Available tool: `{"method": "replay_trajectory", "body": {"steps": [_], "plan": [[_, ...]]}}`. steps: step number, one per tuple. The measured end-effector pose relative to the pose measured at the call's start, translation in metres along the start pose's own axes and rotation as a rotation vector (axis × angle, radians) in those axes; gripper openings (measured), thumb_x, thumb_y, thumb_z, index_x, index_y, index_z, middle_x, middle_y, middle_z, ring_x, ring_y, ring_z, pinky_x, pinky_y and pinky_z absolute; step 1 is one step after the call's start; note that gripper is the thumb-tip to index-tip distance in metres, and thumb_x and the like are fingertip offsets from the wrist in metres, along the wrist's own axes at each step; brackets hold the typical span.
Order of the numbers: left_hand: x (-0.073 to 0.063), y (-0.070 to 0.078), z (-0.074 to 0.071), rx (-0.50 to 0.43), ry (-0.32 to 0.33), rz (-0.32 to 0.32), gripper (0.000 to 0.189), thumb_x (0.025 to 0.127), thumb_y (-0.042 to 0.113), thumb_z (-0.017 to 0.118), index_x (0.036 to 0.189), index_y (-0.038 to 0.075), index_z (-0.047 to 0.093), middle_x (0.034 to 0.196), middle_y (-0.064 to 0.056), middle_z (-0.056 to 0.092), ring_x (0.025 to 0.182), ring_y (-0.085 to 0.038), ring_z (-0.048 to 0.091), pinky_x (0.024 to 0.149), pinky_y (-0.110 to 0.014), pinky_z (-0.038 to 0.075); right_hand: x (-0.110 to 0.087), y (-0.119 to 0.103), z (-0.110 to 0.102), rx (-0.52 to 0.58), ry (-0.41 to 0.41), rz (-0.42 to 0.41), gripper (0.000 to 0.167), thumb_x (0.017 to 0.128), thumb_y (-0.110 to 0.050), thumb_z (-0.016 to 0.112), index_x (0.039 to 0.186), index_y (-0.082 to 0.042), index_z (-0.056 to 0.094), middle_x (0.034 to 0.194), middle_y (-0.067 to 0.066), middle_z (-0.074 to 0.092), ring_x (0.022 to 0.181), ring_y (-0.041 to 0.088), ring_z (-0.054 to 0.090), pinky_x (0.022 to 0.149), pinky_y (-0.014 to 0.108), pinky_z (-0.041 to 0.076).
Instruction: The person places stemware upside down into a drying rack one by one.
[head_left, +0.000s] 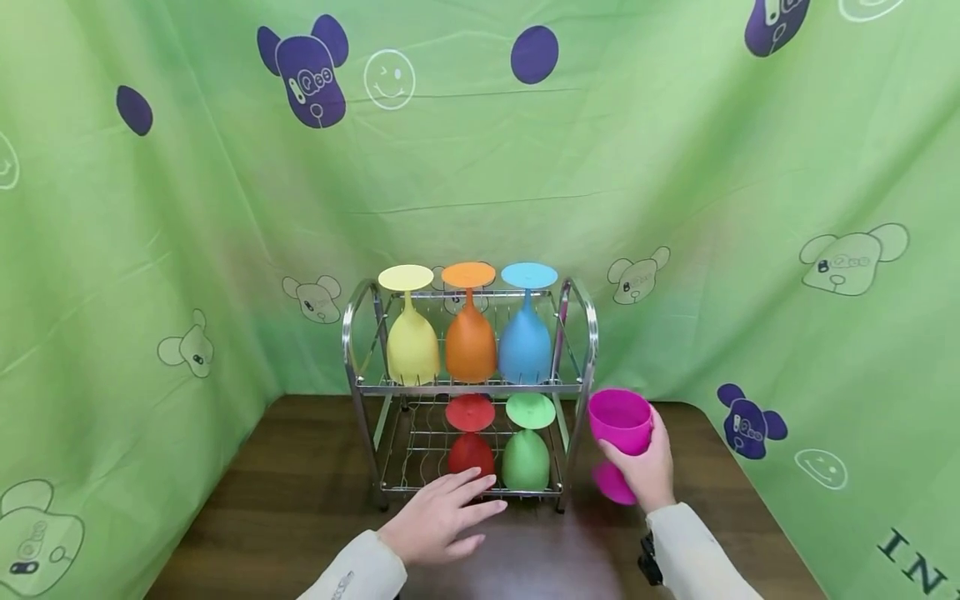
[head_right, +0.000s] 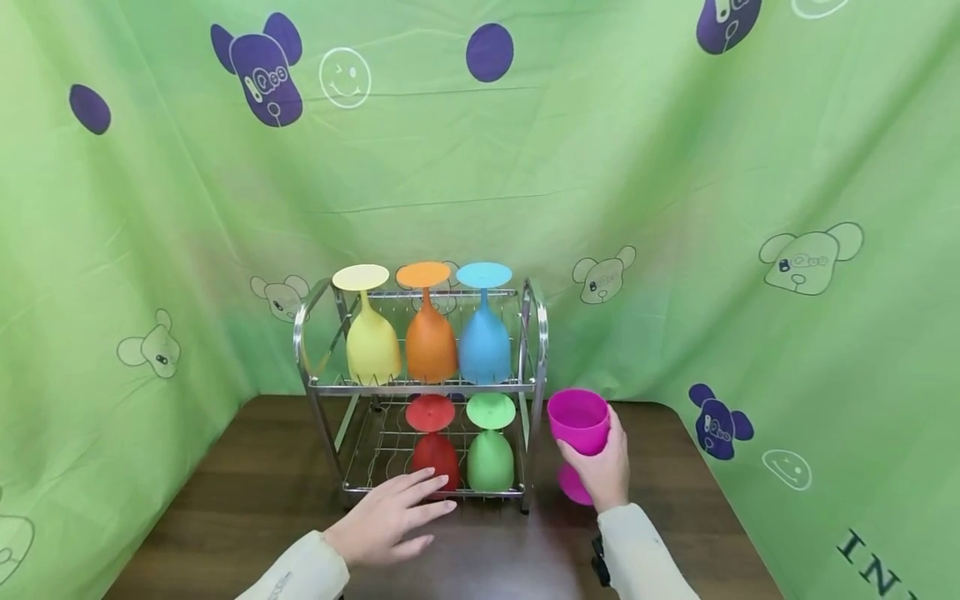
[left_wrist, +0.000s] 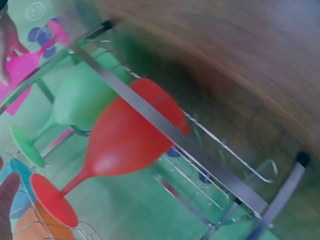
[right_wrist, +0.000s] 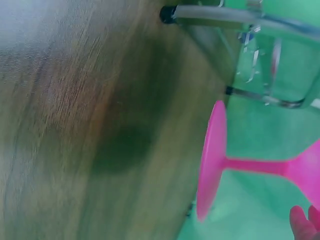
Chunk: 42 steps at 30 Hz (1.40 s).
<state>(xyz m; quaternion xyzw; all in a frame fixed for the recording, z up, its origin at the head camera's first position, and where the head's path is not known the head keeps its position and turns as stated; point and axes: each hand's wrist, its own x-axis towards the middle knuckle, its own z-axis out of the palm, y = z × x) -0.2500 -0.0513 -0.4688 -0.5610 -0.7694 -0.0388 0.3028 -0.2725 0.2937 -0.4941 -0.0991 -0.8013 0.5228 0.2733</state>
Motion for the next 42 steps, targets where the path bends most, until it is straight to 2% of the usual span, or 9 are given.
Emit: {"method": "replay_trajectory", "body": {"steps": [6,13,20,25,32,35,38,40,42], "plan": [[0.012,0.0,-0.003,-0.076,0.042,-0.059,0.047,0.08,0.031,0.074,0.124,0.019,0.064,0.131,-0.008,0.059,0.122,-0.025,0.053,0.102,-0.033,0.041,-0.016,-0.019,-0.013,-0.071,0.004,-0.085,0.096,0.073,-0.01,0.079,0.151,-0.005,0.022,0.127,0.026,0.038,0.109,0.038,0.041,0.085,0.056,0.04],[0.021,-0.001,-0.009,-0.155,0.101,-0.089,0.045,0.081,0.028,0.072,0.124,0.016,0.064,0.131,-0.009,0.058,0.12,-0.024,0.054,0.102,-0.031,0.04,-0.036,-0.034,-0.022,-0.127,0.003,-0.167,0.096,0.069,-0.007,0.081,0.148,-0.002,0.027,0.125,0.024,0.04,0.105,0.032,0.043,0.078,0.049,0.045],[0.023,0.001,-0.013,-0.205,0.088,-0.135,0.047,0.081,0.026,0.073,0.125,0.015,0.064,0.133,-0.008,0.057,0.122,-0.021,0.053,0.102,-0.03,0.04,-0.049,-0.036,-0.027,-0.181,0.007,-0.261,0.097,0.063,-0.005,0.084,0.145,0.002,0.031,0.125,0.025,0.042,0.103,0.034,0.046,0.078,0.054,0.047],[0.027,0.002,-0.018,-0.258,0.075,-0.173,0.053,0.081,0.027,0.073,0.129,0.011,0.059,0.135,-0.01,0.055,0.122,-0.022,0.052,0.1,-0.033,0.043,-0.058,-0.037,-0.023,-0.208,0.004,-0.393,0.097,0.055,-0.004,0.087,0.139,0.006,0.039,0.122,0.024,0.045,0.1,0.037,0.052,0.077,0.058,0.048],[0.035,0.005,-0.024,-0.378,0.054,-0.306,0.066,0.078,0.03,0.076,0.135,0.008,0.052,0.139,-0.011,0.05,0.123,-0.023,0.051,0.098,-0.037,0.045,-0.072,-0.041,-0.009,-0.251,-0.006,-0.575,0.095,0.045,-0.007,0.091,0.13,0.005,0.049,0.115,0.021,0.052,0.086,0.033,0.059,0.065,0.05,0.055],[0.042,0.006,-0.028,-0.46,0.003,-0.385,0.074,0.077,0.032,0.078,0.139,0.007,0.048,0.143,-0.011,0.047,0.127,-0.023,0.048,0.101,-0.039,0.043,-0.079,-0.043,0.0,-0.245,-0.033,-0.653,0.09,0.058,-0.034,0.092,0.128,0.005,0.051,0.113,0.02,0.053,0.081,0.033,0.061,0.061,0.048,0.056],[0.049,0.007,-0.032,-0.536,-0.057,-0.441,0.081,0.076,0.034,0.079,0.143,0.008,0.043,0.145,-0.01,0.044,0.131,-0.023,0.043,0.102,-0.04,0.041,-0.085,-0.048,0.011,-0.237,-0.047,-0.762,0.086,0.074,-0.063,0.069,0.126,0.003,0.053,0.11,0.02,0.055,0.078,0.032,0.062,0.058,0.043,0.056],[0.051,0.008,-0.034,-0.557,-0.083,-0.451,0.085,0.074,0.036,0.08,0.144,0.008,0.04,0.145,-0.009,0.043,0.132,-0.023,0.042,0.102,-0.04,0.042,-0.088,-0.052,0.019,-0.241,-0.042,-0.841,0.086,0.079,-0.07,0.05,0.124,0.003,0.055,0.108,0.019,0.056,0.076,0.03,0.063,0.057,0.038,0.056],[0.052,0.009,-0.035,-0.576,-0.106,-0.461,0.089,0.073,0.038,0.081,0.145,0.009,0.039,0.146,-0.008,0.043,0.131,-0.023,0.042,0.1,-0.039,0.044,-0.092,-0.058,0.028,-0.248,-0.045,-0.899,0.083,0.081,-0.07,0.048,0.122,0.002,0.057,0.107,0.018,0.056,0.075,0.028,0.063,0.057,0.035,0.056]]}}
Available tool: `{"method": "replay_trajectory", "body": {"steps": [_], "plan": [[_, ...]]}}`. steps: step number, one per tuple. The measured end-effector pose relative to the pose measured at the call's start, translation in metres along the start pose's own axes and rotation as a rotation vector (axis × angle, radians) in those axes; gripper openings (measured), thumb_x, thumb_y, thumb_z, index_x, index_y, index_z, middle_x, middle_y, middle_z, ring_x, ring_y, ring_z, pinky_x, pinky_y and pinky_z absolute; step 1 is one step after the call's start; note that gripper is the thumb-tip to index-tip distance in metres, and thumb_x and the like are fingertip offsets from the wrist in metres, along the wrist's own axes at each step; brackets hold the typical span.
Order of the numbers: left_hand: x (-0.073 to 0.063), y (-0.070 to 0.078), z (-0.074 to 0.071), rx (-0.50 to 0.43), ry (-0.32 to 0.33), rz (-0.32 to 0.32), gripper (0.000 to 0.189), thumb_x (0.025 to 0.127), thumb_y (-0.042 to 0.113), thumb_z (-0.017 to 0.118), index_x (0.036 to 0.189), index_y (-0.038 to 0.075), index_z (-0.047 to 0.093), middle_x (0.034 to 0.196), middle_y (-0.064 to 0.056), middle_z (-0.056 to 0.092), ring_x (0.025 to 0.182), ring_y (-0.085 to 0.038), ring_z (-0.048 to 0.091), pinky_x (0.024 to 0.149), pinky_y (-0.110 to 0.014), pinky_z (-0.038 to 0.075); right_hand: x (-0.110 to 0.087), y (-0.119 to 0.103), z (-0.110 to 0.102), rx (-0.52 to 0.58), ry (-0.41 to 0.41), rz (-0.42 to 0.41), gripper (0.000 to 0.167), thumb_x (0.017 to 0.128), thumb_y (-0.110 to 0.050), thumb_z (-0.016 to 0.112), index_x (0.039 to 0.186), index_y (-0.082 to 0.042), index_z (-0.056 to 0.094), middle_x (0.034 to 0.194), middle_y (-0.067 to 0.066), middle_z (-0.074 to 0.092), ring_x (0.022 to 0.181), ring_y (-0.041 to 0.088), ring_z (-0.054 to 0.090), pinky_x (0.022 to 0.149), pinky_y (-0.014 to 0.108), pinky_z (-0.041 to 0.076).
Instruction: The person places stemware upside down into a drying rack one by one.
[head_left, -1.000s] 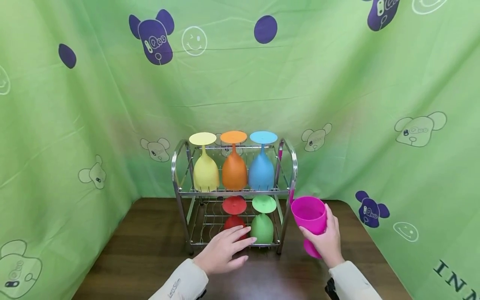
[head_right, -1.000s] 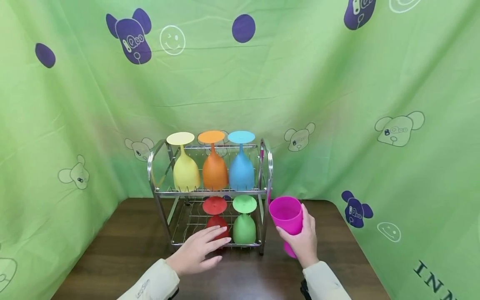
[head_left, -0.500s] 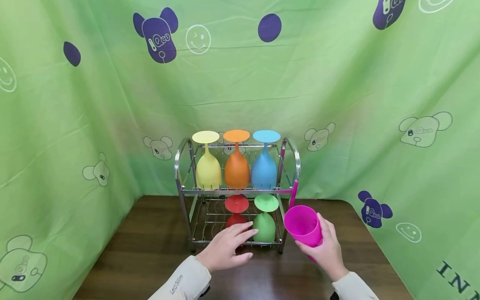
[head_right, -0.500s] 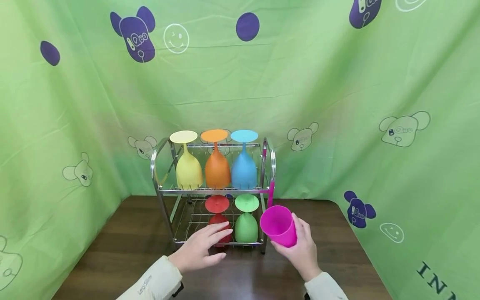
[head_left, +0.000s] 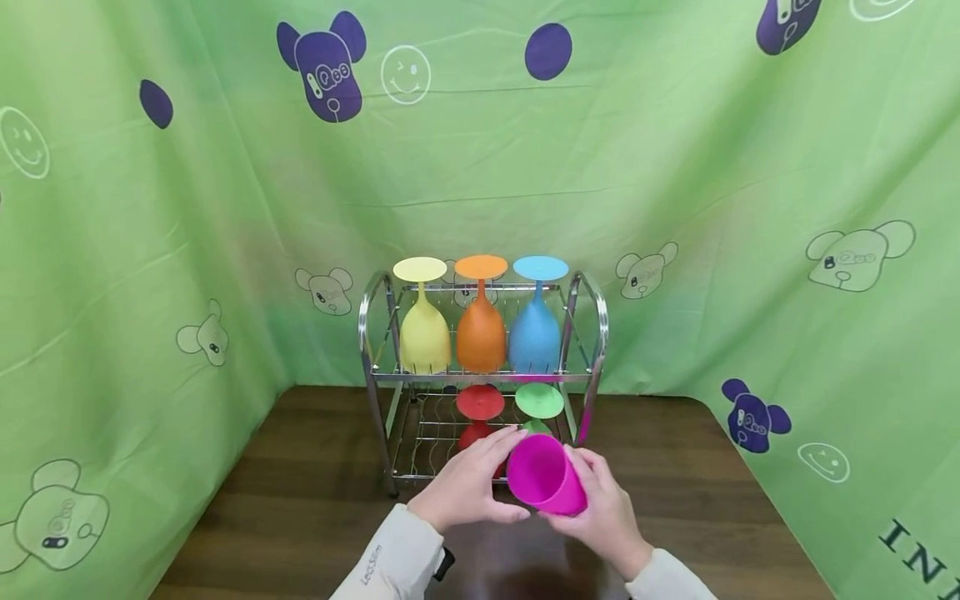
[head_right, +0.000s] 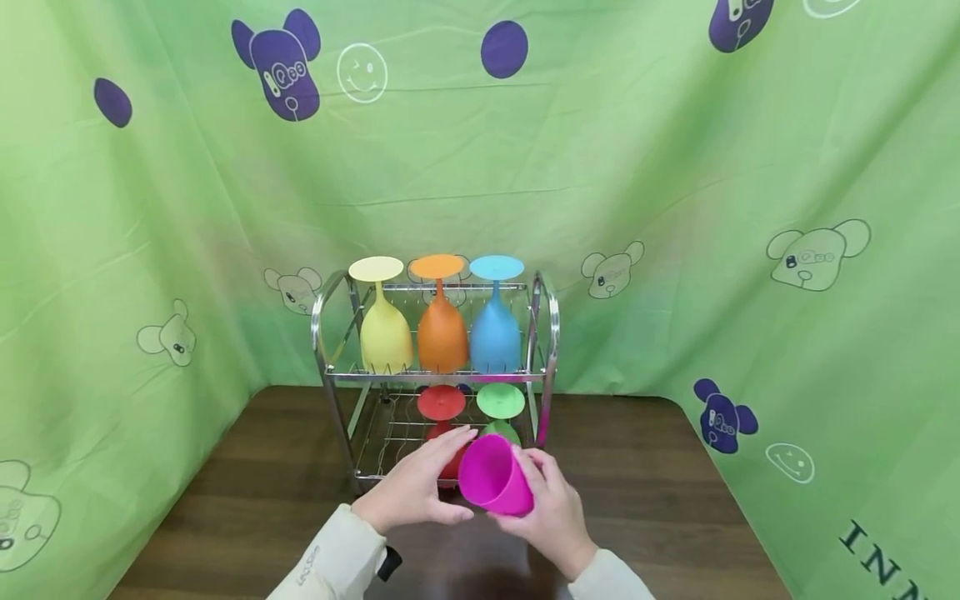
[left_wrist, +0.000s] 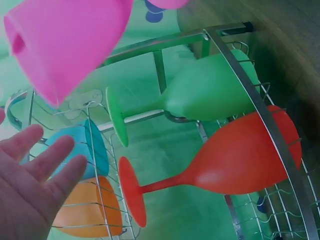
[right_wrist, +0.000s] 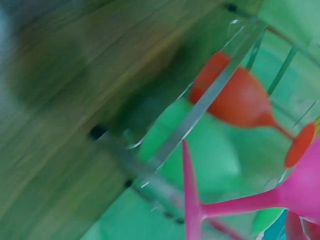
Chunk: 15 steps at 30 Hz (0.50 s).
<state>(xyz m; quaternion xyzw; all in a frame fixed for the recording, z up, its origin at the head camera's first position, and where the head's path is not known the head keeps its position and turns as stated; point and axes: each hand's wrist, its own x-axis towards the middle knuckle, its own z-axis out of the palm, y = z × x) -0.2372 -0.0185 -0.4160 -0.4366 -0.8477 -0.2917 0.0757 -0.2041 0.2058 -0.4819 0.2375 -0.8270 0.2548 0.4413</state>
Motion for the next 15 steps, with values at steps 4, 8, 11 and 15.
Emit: {"method": "replay_trajectory", "body": {"steps": [4,8,11,15], "plan": [[-0.004,0.0,-0.002,-0.016,-0.015,-0.047,0.094,0.07,0.04,0.082,0.147,0.01,0.036,0.143,-0.006,0.045,0.122,-0.02,0.049,0.091,-0.031,0.049,0.007,-0.015,0.014,-0.009,-0.019,-0.076,0.078,0.084,-0.068,0.043,0.119,0.0,0.06,0.107,0.016,0.057,0.074,0.024,0.062,0.054,0.03,0.055],[-0.013,-0.003,-0.008,-0.038,-0.015,-0.132,0.096,0.067,0.042,0.083,0.145,0.011,0.037,0.133,-0.002,0.052,0.105,-0.013,0.056,0.079,-0.024,0.051,0.013,-0.028,0.023,0.001,-0.053,-0.121,0.071,0.084,-0.063,0.05,0.121,-0.002,0.061,0.107,0.014,0.057,0.076,0.022,0.062,0.054,0.028,0.054],[-0.02,-0.006,-0.016,-0.051,-0.026,-0.188,0.094,0.064,0.042,0.084,0.143,0.013,0.041,0.125,0.002,0.056,0.096,-0.009,0.057,0.073,-0.022,0.05,0.019,-0.037,0.025,-0.012,-0.074,-0.158,0.072,0.069,-0.049,0.077,0.124,-0.005,0.06,0.107,0.013,0.057,0.078,0.021,0.062,0.056,0.029,0.055],[-0.028,-0.012,-0.024,-0.118,-0.03,-0.214,0.088,0.064,0.036,0.085,0.139,0.012,0.046,0.118,0.003,0.057,0.093,-0.007,0.056,0.071,-0.021,0.05,0.03,-0.046,0.026,-0.052,-0.106,-0.201,0.093,0.042,-0.035,0.093,0.125,-0.009,0.06,0.106,0.013,0.057,0.084,0.023,0.06,0.056,0.033,0.055]]}}
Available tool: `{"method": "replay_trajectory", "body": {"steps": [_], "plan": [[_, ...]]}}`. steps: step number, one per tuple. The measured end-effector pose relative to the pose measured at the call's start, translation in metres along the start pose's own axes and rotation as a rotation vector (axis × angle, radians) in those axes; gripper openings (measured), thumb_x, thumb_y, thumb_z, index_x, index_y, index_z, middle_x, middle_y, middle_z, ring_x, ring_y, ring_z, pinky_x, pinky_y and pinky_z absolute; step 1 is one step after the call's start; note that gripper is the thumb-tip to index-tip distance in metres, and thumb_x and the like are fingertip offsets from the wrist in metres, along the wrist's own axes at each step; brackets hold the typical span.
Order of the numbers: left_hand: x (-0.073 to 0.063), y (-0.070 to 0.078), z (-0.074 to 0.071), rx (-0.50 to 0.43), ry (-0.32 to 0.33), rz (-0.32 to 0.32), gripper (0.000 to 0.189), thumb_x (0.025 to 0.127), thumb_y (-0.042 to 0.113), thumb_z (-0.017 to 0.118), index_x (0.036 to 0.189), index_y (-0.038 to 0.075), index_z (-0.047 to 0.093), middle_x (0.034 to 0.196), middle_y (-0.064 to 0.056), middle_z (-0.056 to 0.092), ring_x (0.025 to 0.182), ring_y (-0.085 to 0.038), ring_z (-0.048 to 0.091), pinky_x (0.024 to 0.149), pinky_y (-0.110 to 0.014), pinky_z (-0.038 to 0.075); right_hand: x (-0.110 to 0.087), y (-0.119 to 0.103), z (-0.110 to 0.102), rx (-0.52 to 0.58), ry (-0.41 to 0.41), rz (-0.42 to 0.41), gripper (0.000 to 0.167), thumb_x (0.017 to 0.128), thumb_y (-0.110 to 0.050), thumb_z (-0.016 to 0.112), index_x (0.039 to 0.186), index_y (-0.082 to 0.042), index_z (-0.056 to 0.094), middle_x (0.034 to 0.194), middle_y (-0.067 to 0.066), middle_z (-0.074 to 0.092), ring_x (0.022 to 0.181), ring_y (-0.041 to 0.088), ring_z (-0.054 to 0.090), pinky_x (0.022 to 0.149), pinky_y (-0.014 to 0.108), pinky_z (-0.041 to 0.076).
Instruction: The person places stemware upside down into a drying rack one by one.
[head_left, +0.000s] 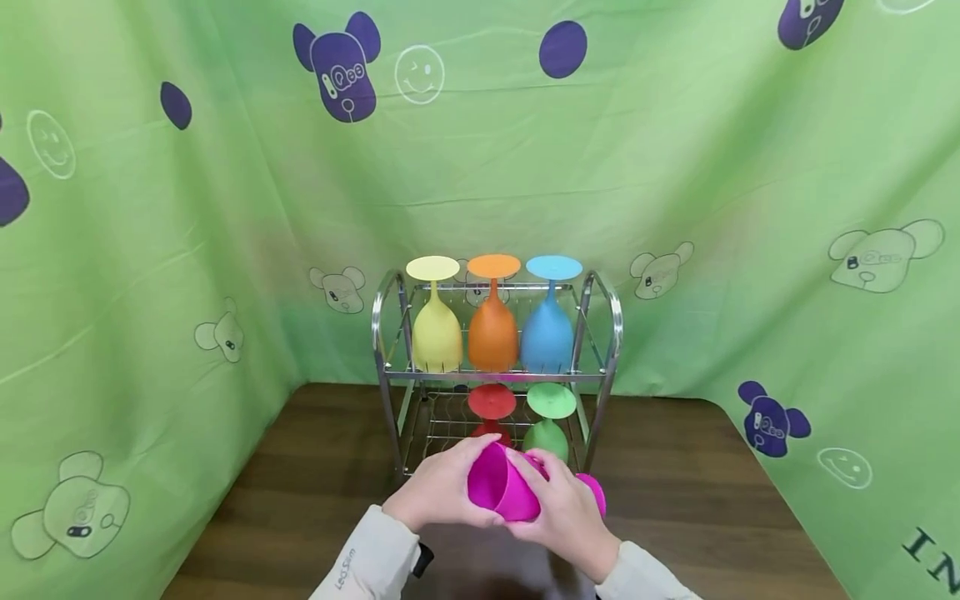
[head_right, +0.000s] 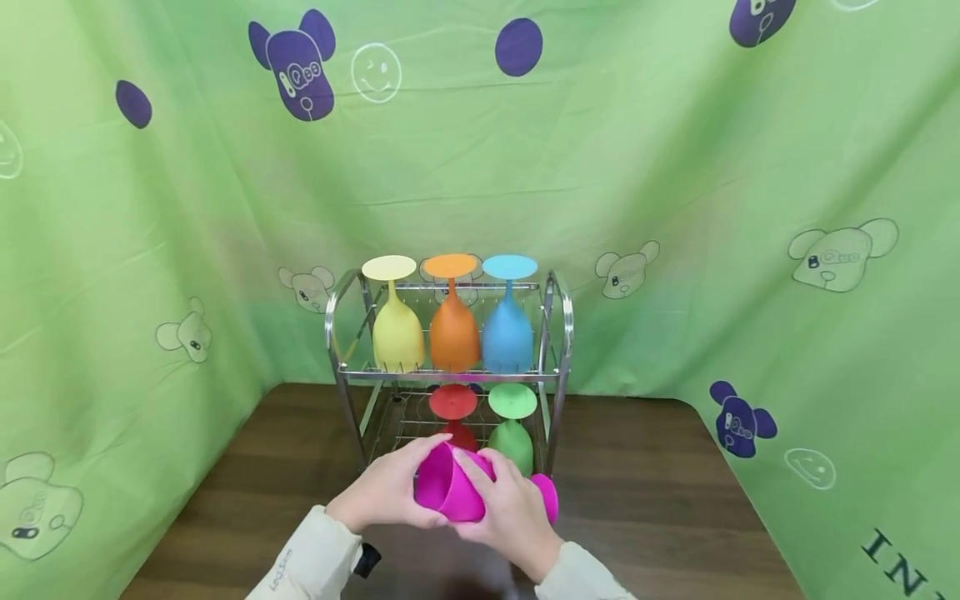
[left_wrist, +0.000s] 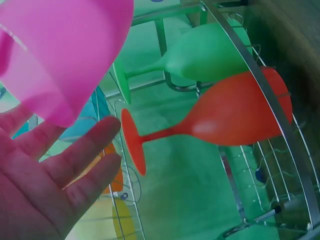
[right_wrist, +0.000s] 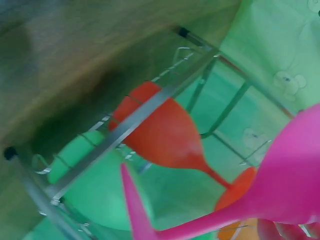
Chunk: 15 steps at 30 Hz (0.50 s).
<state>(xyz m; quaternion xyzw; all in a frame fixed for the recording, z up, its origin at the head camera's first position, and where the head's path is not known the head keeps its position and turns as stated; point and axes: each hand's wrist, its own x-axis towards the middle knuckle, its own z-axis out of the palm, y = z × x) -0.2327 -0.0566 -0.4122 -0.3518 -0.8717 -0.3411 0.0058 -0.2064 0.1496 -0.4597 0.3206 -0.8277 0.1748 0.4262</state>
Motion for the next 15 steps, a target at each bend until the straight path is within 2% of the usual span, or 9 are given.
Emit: {"method": "replay_trajectory", "body": {"steps": [2,5,6,8,10,12,13,15], "plan": [[-0.001,-0.004,-0.003,-0.069,0.007,0.001,0.084,0.064,0.031,0.086,0.135,0.01,0.047,0.117,0.001,0.057,0.094,-0.008,0.055,0.071,-0.02,0.051,0.006,-0.002,-0.001,-0.015,-0.02,-0.017,0.095,0.04,-0.035,0.094,0.125,-0.01,0.06,0.107,0.014,0.057,0.088,0.024,0.06,0.056,0.033,0.055],[-0.005,-0.01,-0.004,-0.183,0.052,0.001,0.079,0.064,0.023,0.086,0.131,0.007,0.047,0.118,-0.002,0.055,0.097,-0.012,0.055,0.073,-0.022,0.052,0.012,-0.005,-0.002,-0.003,-0.037,-0.013,0.091,0.044,-0.034,0.094,0.125,-0.008,0.06,0.11,0.016,0.058,0.093,0.027,0.059,0.058,0.035,0.056],[-0.007,-0.011,-0.004,-0.215,0.073,0.0,0.079,0.064,0.022,0.087,0.13,0.005,0.047,0.119,-0.004,0.054,0.097,-0.014,0.055,0.074,-0.023,0.053,0.013,-0.006,-0.003,0.014,-0.036,0.002,0.09,0.047,-0.033,0.094,0.125,-0.006,0.059,0.111,0.016,0.057,0.095,0.027,0.059,0.06,0.036,0.056],[-0.012,-0.016,-0.004,-0.283,0.114,-0.008,0.079,0.064,0.018,0.087,0.13,0.003,0.045,0.119,-0.007,0.053,0.099,-0.018,0.056,0.076,-0.026,0.053,0.012,-0.009,-0.005,0.054,-0.017,0.052,0.081,0.06,-0.041,0.089,0.124,-0.003,0.057,0.113,0.016,0.057,0.098,0.028,0.058,0.067,0.041,0.056],[-0.018,-0.02,-0.002,-0.351,0.157,-0.021,0.08,0.065,0.014,0.087,0.13,0.001,0.043,0.12,-0.009,0.053,0.099,-0.021,0.057,0.079,-0.028,0.054,0.01,-0.012,-0.007,0.106,0.028,0.138,0.076,0.073,-0.052,0.078,0.123,0.001,0.056,0.114,0.017,0.056,0.101,0.028,0.055,0.078,0.036,0.054],[-0.023,-0.024,0.0,-0.412,0.198,-0.032,0.081,0.064,0.01,0.087,0.13,0.0,0.042,0.118,-0.012,0.052,0.098,-0.023,0.058,0.081,-0.029,0.054,0.007,-0.016,-0.007,0.203,0.084,0.251,0.077,0.079,-0.055,0.069,0.124,0.006,0.053,0.114,0.018,0.056,0.105,0.026,0.052,0.088,0.026,0.048],[-0.026,-0.026,0.001,-0.426,0.221,-0.035,0.082,0.063,0.008,0.088,0.13,0.0,0.042,0.118,-0.013,0.052,0.098,-0.023,0.058,0.082,-0.029,0.054,0.005,-0.019,-0.006,0.264,0.111,0.317,0.074,0.083,-0.051,0.068,0.125,0.007,0.051,0.114,0.017,0.055,0.106,0.023,0.051,0.09,0.021,0.045],[-0.032,-0.028,0.004,-0.455,0.271,-0.035,0.083,0.061,0.005,0.088,0.129,0.0,0.042,0.117,-0.016,0.052,0.097,-0.023,0.059,0.082,-0.03,0.054,0.004,-0.024,-0.004,0.423,0.165,0.452,0.065,0.087,-0.031,0.071,0.13,0.01,0.044,0.114,0.016,0.053,0.105,0.013,0.051,0.09,0.012,0.039]]}}
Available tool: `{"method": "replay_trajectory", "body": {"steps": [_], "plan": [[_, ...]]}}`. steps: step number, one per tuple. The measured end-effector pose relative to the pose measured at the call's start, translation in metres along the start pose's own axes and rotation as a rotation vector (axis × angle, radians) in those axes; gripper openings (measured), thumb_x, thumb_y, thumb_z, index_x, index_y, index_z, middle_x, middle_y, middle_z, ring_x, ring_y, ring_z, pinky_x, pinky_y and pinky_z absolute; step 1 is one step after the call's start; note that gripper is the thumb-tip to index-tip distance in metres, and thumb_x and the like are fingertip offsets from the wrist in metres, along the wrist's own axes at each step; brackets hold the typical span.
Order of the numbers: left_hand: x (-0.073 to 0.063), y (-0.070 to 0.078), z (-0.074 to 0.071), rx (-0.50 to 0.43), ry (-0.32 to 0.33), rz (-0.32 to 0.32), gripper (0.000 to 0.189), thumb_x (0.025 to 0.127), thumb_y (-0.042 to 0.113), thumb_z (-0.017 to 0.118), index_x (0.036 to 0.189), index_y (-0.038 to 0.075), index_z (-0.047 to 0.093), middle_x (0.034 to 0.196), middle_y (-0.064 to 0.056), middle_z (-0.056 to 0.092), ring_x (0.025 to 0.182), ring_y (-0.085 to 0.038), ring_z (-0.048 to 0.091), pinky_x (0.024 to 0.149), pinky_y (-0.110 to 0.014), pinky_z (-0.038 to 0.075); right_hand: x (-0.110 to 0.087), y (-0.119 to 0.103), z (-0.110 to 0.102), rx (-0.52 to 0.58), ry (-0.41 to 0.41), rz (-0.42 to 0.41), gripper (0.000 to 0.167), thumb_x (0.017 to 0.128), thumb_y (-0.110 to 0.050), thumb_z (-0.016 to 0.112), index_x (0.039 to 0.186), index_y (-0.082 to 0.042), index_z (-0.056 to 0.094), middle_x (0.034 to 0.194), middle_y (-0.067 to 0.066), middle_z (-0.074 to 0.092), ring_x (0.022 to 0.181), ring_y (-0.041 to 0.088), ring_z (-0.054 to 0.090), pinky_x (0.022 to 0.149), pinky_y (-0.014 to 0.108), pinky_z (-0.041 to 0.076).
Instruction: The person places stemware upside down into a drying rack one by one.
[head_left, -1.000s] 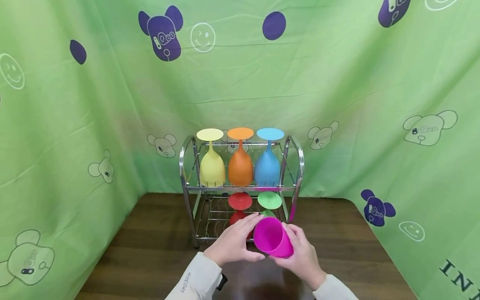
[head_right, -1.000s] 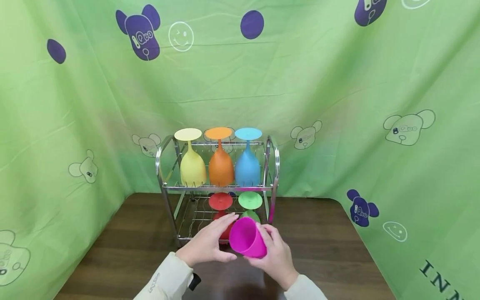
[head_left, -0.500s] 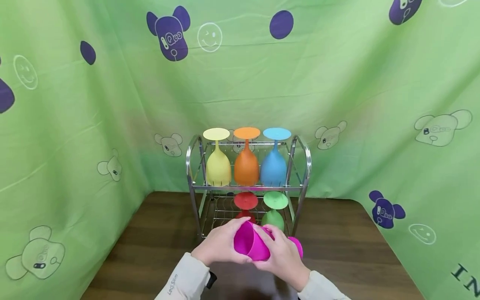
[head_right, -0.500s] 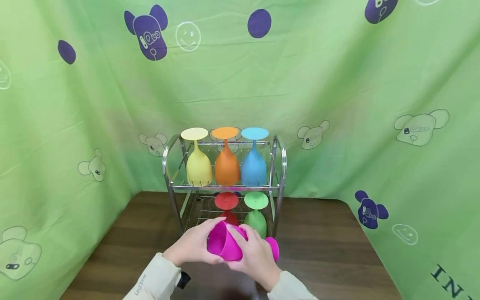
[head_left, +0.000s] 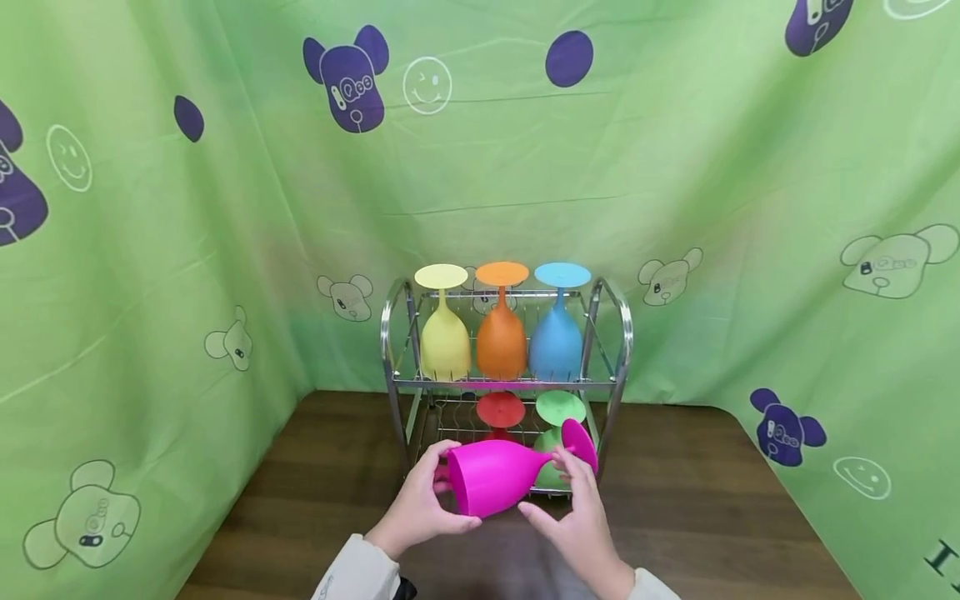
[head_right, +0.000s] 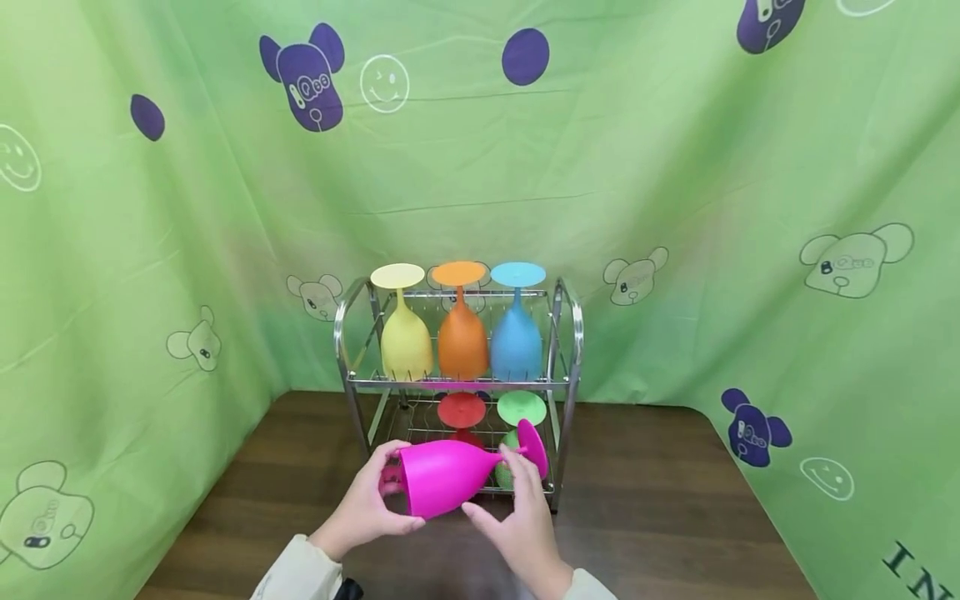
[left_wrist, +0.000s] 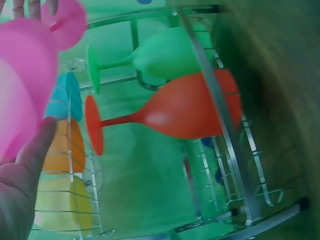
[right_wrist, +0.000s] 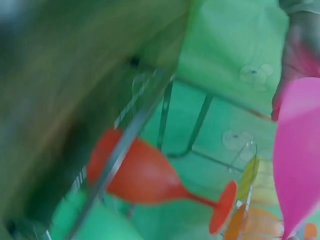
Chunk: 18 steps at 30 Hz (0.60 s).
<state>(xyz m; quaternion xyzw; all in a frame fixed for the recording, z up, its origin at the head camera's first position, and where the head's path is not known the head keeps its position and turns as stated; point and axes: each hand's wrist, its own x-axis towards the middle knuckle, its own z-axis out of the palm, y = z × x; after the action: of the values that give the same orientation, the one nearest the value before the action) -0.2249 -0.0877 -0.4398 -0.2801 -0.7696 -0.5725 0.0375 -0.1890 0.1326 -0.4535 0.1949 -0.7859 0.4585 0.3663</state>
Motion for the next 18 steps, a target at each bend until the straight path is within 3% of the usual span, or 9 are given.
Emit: {"method": "replay_trajectory", "body": {"steps": [3,5,10,12,15,18], "plan": [[-0.009,-0.003,0.006,-0.037,0.056,0.045,0.084,0.058,0.0,0.088,0.128,0.001,0.042,0.117,-0.017,0.051,0.096,-0.02,0.058,0.082,-0.031,0.054,-0.007,-0.008,0.005,0.224,0.045,0.189,0.066,0.084,0.003,0.065,0.139,0.011,0.029,0.115,0.01,0.05,0.099,0.003,0.052,0.082,0.012,0.043],[-0.014,-0.007,0.011,-0.059,0.091,0.109,0.085,0.057,-0.002,0.088,0.128,0.001,0.042,0.118,-0.018,0.05,0.097,-0.016,0.058,0.083,-0.031,0.053,-0.011,-0.014,0.01,0.313,0.052,0.271,0.068,0.085,0.01,0.055,0.143,0.012,0.019,0.118,0.009,0.046,0.098,0.001,0.053,0.08,0.014,0.045],[-0.019,-0.015,0.026,-0.09,0.182,0.341,0.092,0.054,-0.007,0.087,0.131,-0.004,0.037,0.125,-0.016,0.049,0.103,-0.012,0.057,0.084,-0.029,0.053,-0.017,-0.026,0.024,0.44,0.009,0.406,0.074,0.089,0.008,0.051,0.145,0.013,0.003,0.123,0.022,0.045,0.098,-0.002,0.053,0.08,0.015,0.046],[-0.019,-0.018,0.031,-0.112,0.209,0.402,0.094,0.053,-0.009,0.087,0.132,-0.007,0.034,0.128,-0.013,0.049,0.106,-0.013,0.056,0.085,-0.029,0.052,-0.017,-0.029,0.028,0.507,-0.003,0.445,0.077,0.09,0.006,0.051,0.146,0.012,-0.001,0.127,0.03,0.042,0.101,-0.003,0.052,0.082,0.015,0.046],[-0.02,-0.023,0.038,-0.134,0.241,0.43,0.096,0.054,-0.01,0.086,0.133,-0.009,0.032,0.13,-0.009,0.049,0.107,-0.013,0.056,0.086,-0.029,0.052,-0.014,-0.031,0.033,0.619,-0.014,0.465,0.083,0.091,0.0,0.054,0.147,0.009,-0.007,0.133,0.037,0.031,0.107,-0.003,0.051,0.085,0.018,0.048],[-0.02,-0.027,0.043,-0.132,0.253,0.41,0.098,0.055,-0.01,0.086,0.136,-0.007,0.03,0.131,-0.01,0.048,0.109,-0.014,0.055,0.089,-0.031,0.051,-0.012,-0.029,0.037,0.692,-0.017,0.47,0.091,0.09,-0.007,0.06,0.148,0.006,-0.009,0.138,0.036,0.024,0.11,0.001,0.05,0.086,0.022,0.05]]}}
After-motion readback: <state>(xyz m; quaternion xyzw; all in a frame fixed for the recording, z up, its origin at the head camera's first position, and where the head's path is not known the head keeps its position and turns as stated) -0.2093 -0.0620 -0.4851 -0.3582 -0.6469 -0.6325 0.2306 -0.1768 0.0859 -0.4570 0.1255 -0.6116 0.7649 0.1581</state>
